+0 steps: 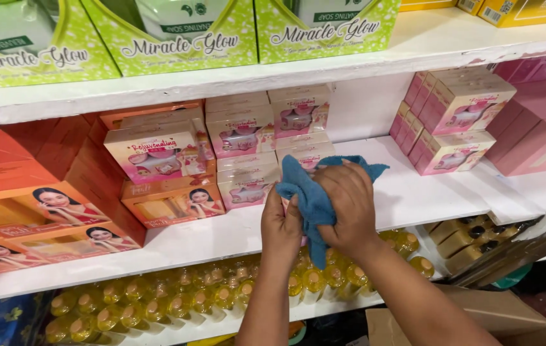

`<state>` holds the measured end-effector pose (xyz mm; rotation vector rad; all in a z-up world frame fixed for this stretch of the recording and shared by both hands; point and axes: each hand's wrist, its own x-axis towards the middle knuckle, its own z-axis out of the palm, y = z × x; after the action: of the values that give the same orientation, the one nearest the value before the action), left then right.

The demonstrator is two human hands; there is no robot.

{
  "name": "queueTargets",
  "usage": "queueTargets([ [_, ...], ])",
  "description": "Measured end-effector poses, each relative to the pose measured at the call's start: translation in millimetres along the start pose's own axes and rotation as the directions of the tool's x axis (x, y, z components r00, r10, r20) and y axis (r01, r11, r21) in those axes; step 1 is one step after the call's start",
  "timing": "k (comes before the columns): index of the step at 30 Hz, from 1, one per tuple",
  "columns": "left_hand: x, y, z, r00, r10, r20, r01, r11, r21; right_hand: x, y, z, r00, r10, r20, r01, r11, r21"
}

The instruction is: Cleaning and organizing skincare product boxes on a store shelf.

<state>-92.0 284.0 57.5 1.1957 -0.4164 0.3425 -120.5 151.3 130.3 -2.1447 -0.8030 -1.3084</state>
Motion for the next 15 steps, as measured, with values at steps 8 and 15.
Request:
queueTargets([
  [8, 3.9, 20.2, 9.2, 0.991, -0.042, -0.124, 0.032, 0.996, -0.082, -6.1, 1.7, 10.7, 0.953, 0.172, -0.248, -0.178, 0.984, 0.001],
  [15, 22.4, 34.8, 8.8, 0.968, -0.14, -0.208, 0.071, 0.948, -0.309, -28.7, -28.6, 41.6, 0.978, 0.199, -0.061, -0.197, 0.979, 0.048],
])
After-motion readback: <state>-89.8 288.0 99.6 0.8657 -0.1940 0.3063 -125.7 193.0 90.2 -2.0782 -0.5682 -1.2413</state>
